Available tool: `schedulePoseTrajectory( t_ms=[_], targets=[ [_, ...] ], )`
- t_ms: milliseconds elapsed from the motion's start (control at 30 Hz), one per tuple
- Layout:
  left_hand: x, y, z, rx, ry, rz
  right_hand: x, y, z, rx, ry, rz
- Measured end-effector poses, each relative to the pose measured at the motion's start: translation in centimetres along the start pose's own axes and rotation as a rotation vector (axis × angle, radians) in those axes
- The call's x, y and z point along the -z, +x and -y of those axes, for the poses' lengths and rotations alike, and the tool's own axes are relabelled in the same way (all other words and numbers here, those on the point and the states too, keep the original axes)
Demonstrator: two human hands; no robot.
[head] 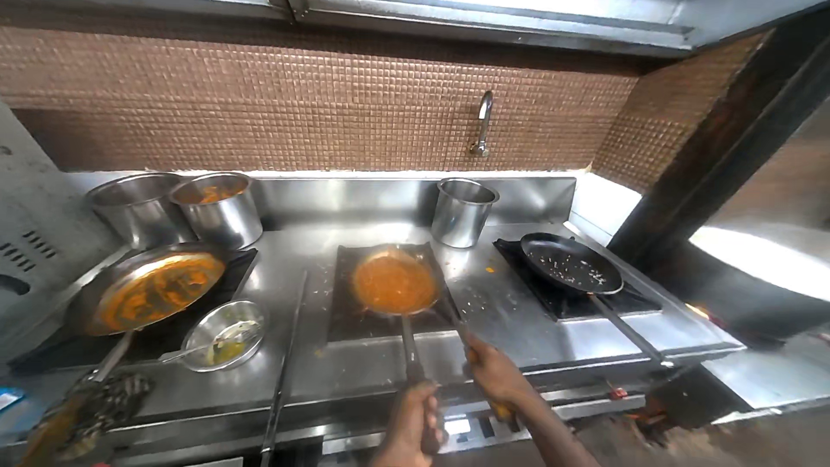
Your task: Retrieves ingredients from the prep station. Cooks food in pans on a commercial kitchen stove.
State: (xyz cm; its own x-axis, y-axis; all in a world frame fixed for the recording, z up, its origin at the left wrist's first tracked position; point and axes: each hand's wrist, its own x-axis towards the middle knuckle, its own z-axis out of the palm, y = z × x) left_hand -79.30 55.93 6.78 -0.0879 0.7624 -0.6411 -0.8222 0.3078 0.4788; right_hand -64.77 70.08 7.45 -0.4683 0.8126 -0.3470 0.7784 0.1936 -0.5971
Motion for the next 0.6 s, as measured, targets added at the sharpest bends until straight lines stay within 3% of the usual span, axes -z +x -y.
schedulePoseTrajectory(
  t_ms=[200,367,467,600],
  targets=[
    [0.4,-0.2,-0.7,0.033,0.029,0.004,-1.5,-0.3,4.1,0.078,-0.658,0.028],
    [0.9,-0.2,-0.8,0.025,0.013,-0.015,1.0,-0.1,1.0,0.053,-0.813,-0.045],
    [0.7,0.4,-0.8,0.01,0.016,-0.021,1.7,0.0,-0.8,0.0,-0.499,0.014],
    [0.4,0.0,-0.3,0.004,0.011,-0.02,0.4,-3.8,-1.8,0.035,0.602,0.131]
  ],
)
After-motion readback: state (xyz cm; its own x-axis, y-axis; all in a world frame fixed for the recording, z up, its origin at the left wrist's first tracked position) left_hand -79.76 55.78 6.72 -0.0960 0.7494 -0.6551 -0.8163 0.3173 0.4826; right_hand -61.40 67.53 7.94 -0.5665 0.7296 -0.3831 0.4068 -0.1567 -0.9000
